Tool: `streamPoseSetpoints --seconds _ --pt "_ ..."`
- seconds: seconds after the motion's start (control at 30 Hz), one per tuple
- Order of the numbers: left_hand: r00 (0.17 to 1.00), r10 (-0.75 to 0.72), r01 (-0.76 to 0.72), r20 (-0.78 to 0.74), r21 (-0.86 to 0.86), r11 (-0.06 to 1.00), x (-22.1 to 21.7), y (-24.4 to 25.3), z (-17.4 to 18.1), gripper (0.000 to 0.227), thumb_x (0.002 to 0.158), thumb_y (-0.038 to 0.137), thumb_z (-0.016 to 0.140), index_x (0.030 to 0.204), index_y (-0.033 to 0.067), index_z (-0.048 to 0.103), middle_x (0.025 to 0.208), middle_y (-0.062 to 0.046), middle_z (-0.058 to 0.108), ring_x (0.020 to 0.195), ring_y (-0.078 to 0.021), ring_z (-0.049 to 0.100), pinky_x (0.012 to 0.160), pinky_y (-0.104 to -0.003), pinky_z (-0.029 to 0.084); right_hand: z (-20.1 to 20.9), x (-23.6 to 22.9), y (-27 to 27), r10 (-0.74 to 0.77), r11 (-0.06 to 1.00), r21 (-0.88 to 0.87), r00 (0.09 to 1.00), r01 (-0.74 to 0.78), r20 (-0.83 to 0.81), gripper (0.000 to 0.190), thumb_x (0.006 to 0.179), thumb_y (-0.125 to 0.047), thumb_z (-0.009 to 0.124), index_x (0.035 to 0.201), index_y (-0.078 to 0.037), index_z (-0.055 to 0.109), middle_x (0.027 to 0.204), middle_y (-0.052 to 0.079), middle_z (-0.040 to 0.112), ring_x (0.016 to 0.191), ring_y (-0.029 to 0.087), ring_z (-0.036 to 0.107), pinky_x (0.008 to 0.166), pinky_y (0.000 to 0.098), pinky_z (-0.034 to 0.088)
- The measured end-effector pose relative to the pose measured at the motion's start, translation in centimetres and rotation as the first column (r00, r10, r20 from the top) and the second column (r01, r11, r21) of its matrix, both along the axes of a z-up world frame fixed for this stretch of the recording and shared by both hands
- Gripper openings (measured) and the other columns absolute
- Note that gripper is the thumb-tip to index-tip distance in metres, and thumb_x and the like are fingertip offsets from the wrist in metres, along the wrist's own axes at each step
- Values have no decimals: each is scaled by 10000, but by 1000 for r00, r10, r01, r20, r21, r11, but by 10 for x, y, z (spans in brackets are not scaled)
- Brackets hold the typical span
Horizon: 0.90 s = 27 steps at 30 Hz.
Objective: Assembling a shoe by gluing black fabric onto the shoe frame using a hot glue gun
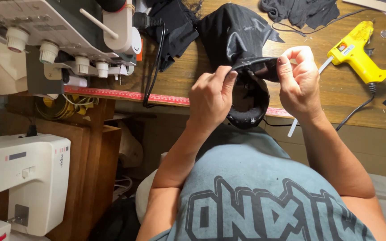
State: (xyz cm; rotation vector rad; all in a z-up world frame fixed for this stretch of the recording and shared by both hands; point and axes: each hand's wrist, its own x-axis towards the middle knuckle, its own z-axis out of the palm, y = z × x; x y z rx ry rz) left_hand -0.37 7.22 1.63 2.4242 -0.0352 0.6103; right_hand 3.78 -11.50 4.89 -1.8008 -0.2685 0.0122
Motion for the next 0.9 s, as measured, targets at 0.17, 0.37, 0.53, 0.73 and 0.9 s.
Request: streamPoseSetpoints --seconds 0.17,0.37,0.53,0.73,0.9 --pt "994 63 -61 -91 17 998 4 0 -5 308 1069 458 477 1048 199 644 596 -62 621 667 -342 723 661 -481 595 -8 -1 -12 72 996 -56 997 -74 -32 256 1076 -115 697 1255 -21 540 884 141 694 821 140 625 749 291 545" --pt "976 33 -41 -216 -32 999 13 4 16 301 1057 457 452 1024 203 610 583 -137 656 660 -430 731 675 -563 578 -23 0 -12 45 997 -67 997 -49 -67 326 997 -48 783 1268 -86 606 888 105 723 819 95 654 729 233 544" --pt "965 -55 38 -257 -70 997 11 10 27 203 1036 403 502 1070 230 603 614 -167 685 702 -444 736 714 -580 578 -33 1 -4 -71 996 43 991 76 -111 157 1045 -39 716 1187 -80 660 854 65 713 793 70 641 697 210 549" --pt "965 -178 158 -194 -110 981 3 11 19 571 749 263 867 1236 154 590 966 -176 742 917 -417 736 814 -574 590 -36 -13 3 -226 973 29 970 230 -88 343 843 -119 900 1139 -107 727 868 77 734 793 91 668 729 268 566" --pt "962 -111 72 -250 -162 984 10 16 10 537 770 173 811 1246 248 573 949 -62 779 871 -327 760 772 -488 613 -31 -28 14 -307 938 -152 950 312 52 333 759 -135 861 1063 -150 726 831 119 734 804 328 746 725 435 579"
